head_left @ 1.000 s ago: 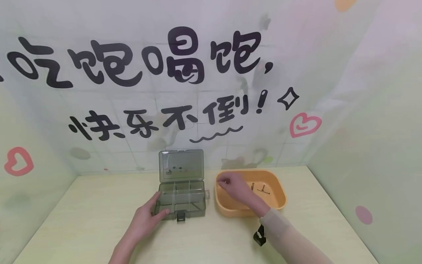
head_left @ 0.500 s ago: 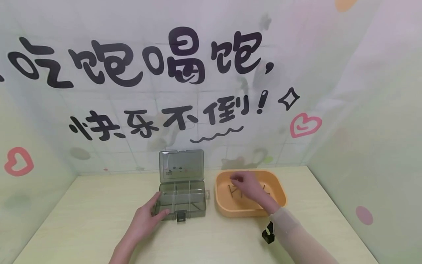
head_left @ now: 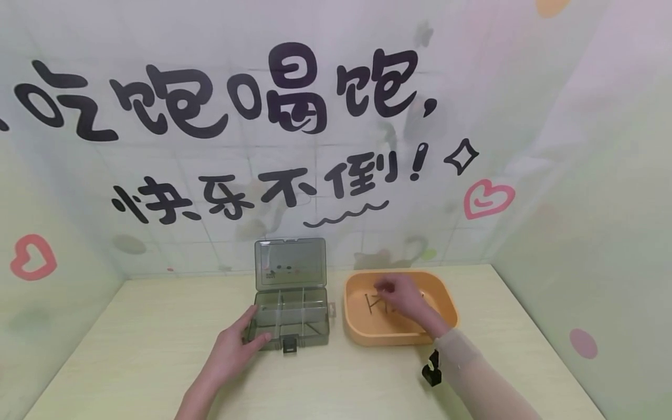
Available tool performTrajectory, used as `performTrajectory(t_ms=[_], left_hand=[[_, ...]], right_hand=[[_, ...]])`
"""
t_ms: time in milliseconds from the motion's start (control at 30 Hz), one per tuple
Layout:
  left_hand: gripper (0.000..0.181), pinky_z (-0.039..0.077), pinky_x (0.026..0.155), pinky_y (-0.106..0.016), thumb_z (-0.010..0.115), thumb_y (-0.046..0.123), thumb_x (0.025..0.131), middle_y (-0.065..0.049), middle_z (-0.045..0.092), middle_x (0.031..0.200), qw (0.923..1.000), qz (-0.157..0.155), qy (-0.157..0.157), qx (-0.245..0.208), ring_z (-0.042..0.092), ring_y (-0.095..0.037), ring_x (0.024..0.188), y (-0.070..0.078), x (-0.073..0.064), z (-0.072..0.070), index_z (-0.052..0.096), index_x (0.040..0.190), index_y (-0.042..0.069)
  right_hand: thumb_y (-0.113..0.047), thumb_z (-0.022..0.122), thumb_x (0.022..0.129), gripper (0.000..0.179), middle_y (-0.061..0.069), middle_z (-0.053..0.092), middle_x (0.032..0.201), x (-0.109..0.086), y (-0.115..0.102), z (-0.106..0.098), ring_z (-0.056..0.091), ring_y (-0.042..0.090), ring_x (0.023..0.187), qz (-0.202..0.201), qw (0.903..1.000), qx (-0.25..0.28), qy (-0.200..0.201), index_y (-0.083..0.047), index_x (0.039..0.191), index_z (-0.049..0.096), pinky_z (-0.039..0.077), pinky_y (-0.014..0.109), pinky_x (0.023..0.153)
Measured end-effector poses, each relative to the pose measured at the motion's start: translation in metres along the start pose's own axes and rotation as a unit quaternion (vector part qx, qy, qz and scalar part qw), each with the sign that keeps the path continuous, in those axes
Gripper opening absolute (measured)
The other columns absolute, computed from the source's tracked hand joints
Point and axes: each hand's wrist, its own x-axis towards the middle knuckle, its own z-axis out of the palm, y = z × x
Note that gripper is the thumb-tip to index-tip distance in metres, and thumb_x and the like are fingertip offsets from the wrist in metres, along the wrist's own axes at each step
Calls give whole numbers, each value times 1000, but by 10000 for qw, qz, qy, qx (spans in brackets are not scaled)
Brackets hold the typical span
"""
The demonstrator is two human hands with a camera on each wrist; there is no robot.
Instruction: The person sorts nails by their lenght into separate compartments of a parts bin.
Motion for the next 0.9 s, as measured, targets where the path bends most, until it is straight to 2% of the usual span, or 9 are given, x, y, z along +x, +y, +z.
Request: performTrajectory(t_ms=[133, 200, 400, 700, 900], left_hand=[[77, 35, 113, -61, 72, 25, 98, -29, 34, 158, 10000, 34, 11, -10, 34, -50, 143, 1, 0, -1, 32, 157, -3], [77, 35, 113, -61, 72, 25, 98, -29, 34, 158, 10000, 52, 30, -17, 34, -50, 142, 1, -1, -1, 33, 157, -4], [77, 36, 113, -62, 72, 24, 98, -30, 34, 157, 10000, 44, 31, -14, 35, -51, 142, 1, -1, -1, 33, 157, -4], [77, 36, 113, -62, 72, 24, 98, -29, 34, 158, 10000, 32, 14, -37, 34, -50, 143, 0, -1, -1, 32, 158, -3], [77, 36, 113, -62, 72, 24, 98, -29, 34, 158, 10000, -7, -8, -24, 34, -50, 143, 1, -1, -1, 32, 158, -3]], right_hand=[[8, 71, 87, 16, 7, 73, 91, 1, 4, 0, 64, 19, 82, -46, 9998, -39, -183, 4, 102, 76, 57, 32, 69], [11, 71, 84, 20, 7, 73, 91, 2, 6, 1, 63, 17, 82, -86, 9995, -116, -290, 4, 101, 77, 55, 29, 67], [16, 69, 77, 25, 9, 74, 92, 4, 12, 4, 65, 18, 83, -369, 9973, -466, -438, 3, 97, 77, 56, 30, 72], [15, 69, 76, 25, 8, 74, 90, 5, 11, 8, 62, 17, 80, -173, 9979, -421, -451, 2, 97, 77, 55, 30, 70], [16, 68, 74, 28, 11, 74, 94, 8, 14, 11, 62, 19, 81, -303, 9971, -526, -464, 2, 97, 77, 55, 32, 71]])
